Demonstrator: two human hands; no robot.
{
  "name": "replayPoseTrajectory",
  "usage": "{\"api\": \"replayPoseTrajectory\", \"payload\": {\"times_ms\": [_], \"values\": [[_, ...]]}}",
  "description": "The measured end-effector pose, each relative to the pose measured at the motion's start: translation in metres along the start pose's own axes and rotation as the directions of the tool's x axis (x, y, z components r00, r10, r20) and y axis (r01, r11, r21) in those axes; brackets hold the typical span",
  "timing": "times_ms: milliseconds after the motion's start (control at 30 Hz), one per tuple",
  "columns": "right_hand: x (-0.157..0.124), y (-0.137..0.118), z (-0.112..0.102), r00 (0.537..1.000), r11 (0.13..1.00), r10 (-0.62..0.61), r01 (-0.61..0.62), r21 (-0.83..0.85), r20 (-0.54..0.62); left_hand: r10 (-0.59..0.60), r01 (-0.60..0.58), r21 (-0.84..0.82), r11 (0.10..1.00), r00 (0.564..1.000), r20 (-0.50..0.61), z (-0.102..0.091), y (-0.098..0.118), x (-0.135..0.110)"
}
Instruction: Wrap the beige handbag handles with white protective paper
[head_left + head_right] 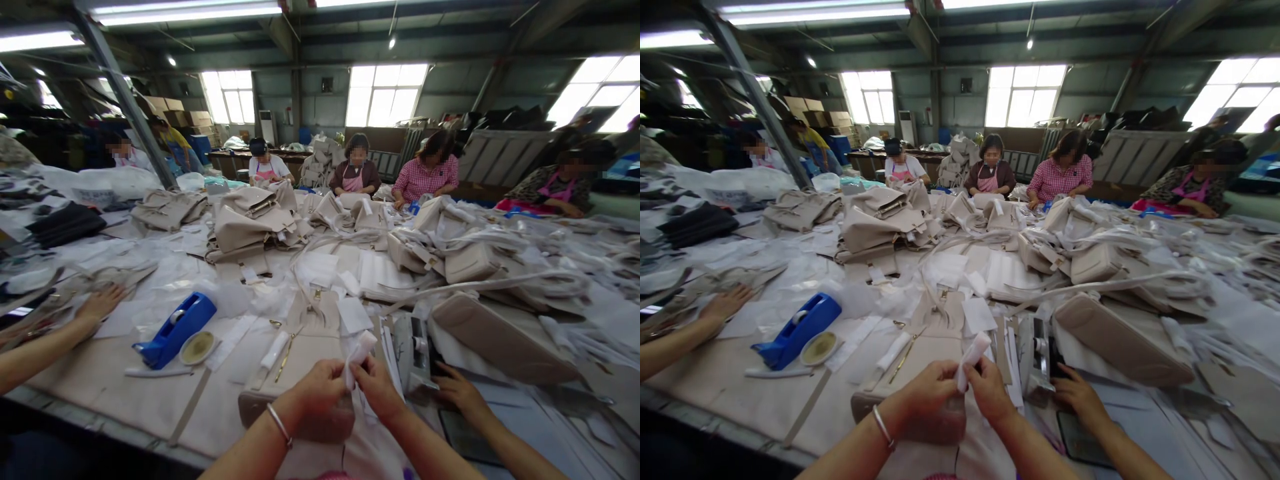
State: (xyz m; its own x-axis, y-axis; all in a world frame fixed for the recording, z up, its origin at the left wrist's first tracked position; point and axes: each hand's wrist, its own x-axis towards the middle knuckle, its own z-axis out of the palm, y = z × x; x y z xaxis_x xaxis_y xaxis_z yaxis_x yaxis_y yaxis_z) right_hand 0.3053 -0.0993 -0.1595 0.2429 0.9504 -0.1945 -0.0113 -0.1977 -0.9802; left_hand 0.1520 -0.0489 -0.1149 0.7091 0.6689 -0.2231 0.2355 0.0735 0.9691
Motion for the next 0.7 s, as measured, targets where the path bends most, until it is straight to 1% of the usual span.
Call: {"api": "replayPoseTrajectory", "payload": {"times_ms": [67, 100, 167, 233, 300, 333, 367, 400, 433, 467, 533, 600, 633, 700], "values": [[0.0, -0.001, 0.001, 1.0, 0.999, -0.028, 0.027, -0.023, -0.01, -0.015, 0.016, 0.094, 0.995, 1.0, -0.001, 0.0, 0.0, -0.002], [0.0, -0.001, 0.002, 0.999, 0.998, -0.041, 0.04, -0.039, -0.014, -0.027, 0.03, 0.153, 0.988, 0.999, -0.024, 0.001, 0.0, -0.003], [0.001, -0.002, 0.004, 0.999, 0.997, -0.038, 0.038, -0.069, -0.003, -0.03, 0.061, 0.268, 0.962, 0.993, -0.117, 0.005, -0.004, -0.001], [0.002, -0.004, 0.001, 1.0, 0.997, 0.0, 0.002, -0.08, 0.027, -0.003, 0.068, 0.342, 0.937, 0.982, -0.188, 0.009, -0.01, 0.001], [0.003, -0.007, -0.012, 0.999, 0.994, 0.015, -0.011, -0.113, 0.037, 0.018, 0.081, 0.405, 0.911, 0.972, -0.233, 0.012, -0.015, 0.004], [0.003, -0.008, -0.025, 1.0, 0.985, -0.005, 0.004, -0.17, -0.006, 0.014, 0.095, 0.423, 0.901, 0.969, -0.248, 0.012, -0.017, 0.005], [0.003, -0.009, -0.04, 0.996, 0.968, -0.039, 0.016, -0.251, -0.086, 0.003, 0.113, 0.432, 0.895, 0.966, -0.259, 0.012, -0.018, 0.006], [0.003, -0.009, -0.058, 0.978, 0.939, -0.078, 0.008, -0.343, -0.191, -0.008, 0.13, 0.443, 0.887, 0.963, -0.268, 0.011, -0.019, 0.007], [0.003, -0.008, -0.077, 0.942, 0.9, -0.119, -0.03, -0.434, -0.313, -0.016, 0.144, 0.457, 0.878, 0.962, -0.273, 0.011, -0.019, 0.007], [0.003, -0.004, -0.096, 0.896, 0.873, -0.134, -0.095, -0.478, -0.423, -0.021, 0.152, 0.47, 0.869, 0.962, -0.272, 0.011, -0.019, 0.008], [0.003, 0.006, -0.128, 0.813, 0.847, -0.113, -0.222, -0.483, -0.571, -0.02, 0.155, 0.503, 0.85, 0.965, -0.262, 0.011, -0.018, 0.008], [0.003, 0.021, -0.148, 0.767, 0.845, -0.064, -0.299, -0.443, -0.639, -0.02, 0.162, 0.533, 0.83, 0.965, -0.263, 0.012, -0.017, 0.008], [0.004, 0.029, -0.153, 0.754, 0.849, -0.037, -0.322, -0.418, -0.656, -0.021, 0.168, 0.543, 0.823, 0.964, -0.266, 0.013, -0.016, 0.008], [0.005, 0.044, -0.156, 0.746, 0.869, 0.022, -0.344, -0.357, -0.665, -0.025, 0.179, 0.557, 0.811, 0.962, -0.272, 0.013, -0.016, 0.008]]}}
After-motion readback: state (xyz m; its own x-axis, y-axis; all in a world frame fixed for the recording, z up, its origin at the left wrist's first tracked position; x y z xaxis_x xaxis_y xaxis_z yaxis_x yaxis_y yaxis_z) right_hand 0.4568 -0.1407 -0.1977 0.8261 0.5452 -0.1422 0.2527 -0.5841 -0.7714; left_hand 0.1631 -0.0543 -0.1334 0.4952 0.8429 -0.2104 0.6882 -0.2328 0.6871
